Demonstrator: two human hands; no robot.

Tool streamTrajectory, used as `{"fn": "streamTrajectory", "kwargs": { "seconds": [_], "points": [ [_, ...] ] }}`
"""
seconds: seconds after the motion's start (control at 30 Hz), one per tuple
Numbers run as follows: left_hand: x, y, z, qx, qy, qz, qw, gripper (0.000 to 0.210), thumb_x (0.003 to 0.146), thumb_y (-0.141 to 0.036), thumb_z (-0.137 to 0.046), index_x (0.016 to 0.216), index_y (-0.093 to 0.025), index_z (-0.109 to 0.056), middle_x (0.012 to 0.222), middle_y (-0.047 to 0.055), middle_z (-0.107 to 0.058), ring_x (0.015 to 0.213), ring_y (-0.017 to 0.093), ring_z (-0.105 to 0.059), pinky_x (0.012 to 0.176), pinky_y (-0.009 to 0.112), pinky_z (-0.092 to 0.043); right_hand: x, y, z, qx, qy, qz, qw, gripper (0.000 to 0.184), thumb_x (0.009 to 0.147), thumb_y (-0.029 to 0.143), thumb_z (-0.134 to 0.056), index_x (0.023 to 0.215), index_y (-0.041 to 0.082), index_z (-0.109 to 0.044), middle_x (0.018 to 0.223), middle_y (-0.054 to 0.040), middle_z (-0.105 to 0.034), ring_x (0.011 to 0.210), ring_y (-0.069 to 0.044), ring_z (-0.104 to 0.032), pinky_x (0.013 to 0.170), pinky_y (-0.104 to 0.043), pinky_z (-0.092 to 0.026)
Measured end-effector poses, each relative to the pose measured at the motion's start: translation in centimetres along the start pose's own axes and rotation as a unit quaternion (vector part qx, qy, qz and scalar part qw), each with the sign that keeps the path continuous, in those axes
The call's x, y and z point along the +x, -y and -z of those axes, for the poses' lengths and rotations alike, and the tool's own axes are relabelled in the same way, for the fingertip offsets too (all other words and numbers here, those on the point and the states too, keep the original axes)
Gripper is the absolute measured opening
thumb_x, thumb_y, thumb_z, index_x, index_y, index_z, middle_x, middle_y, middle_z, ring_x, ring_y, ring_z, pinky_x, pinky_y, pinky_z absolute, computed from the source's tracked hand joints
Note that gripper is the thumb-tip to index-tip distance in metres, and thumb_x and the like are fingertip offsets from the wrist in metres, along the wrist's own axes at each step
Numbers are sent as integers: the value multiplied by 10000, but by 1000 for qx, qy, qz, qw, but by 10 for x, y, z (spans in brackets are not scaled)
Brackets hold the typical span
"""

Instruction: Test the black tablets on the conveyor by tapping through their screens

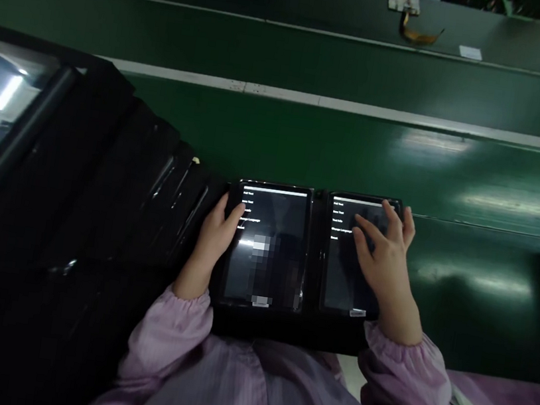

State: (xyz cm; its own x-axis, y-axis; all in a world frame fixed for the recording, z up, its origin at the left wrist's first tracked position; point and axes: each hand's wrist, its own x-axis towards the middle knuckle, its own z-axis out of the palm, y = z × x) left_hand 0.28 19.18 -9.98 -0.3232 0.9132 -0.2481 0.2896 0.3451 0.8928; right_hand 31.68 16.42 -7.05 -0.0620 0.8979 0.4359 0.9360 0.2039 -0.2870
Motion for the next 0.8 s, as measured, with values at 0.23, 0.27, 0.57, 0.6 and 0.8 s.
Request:
{"fn": "streamTrajectory", "kwargs": {
  "seconds": [0.23,0.27,0.57,0.6,0.8],
  "points": [
    [15,-22,-3,197,-22,28,980,385,948,-429,-613,1184,-151,-736,1212,207,-788,1268,401,-686,1118,509,-499,-10,0,16,22,-41,-16,999,336,1057,439,-534,1186,278,-800,1503,-115,-605,1514,-421,-424,1217,-738,-361],
    [16,-21,-4,197,-27,22,980,378,931,-422,-640,1164,-141,-737,1205,224,-784,1271,415,-682,1126,520,-490,-13,0,19,25,-44,-24,998,335,1057,441,-537,1189,279,-799,1497,-118,-610,1504,-417,-438,1211,-736,-372],
    [20,7,0,3,-39,4,999,358,782,-548,-790,963,-243,-738,1114,161,-805,1328,441,-643,1208,579,-405,-29,2,27,18,-30,-48,998,343,1061,456,-522,1194,301,-798,1499,-114,-609,1494,-407,-447,1199,-733,-385],
    [19,7,1,2,-33,8,999,368,782,-543,-784,985,-240,-744,1147,162,-803,1339,442,-634,1215,586,-397,-29,2,25,10,-29,-42,999,348,1061,460,-519,1193,299,-798,1499,-115,-606,1498,-407,-440,1201,-732,-384],
    [8,7,5,-76,25,51,995,433,832,-435,-696,1230,-273,-745,1323,83,-776,1351,348,-652,1207,511,-447,-29,4,16,11,-4,-24,1000,350,1057,445,-527,1176,281,-813,1546,-116,-562,1546,-428,-355,1221,-765,-333]
  ]
}}
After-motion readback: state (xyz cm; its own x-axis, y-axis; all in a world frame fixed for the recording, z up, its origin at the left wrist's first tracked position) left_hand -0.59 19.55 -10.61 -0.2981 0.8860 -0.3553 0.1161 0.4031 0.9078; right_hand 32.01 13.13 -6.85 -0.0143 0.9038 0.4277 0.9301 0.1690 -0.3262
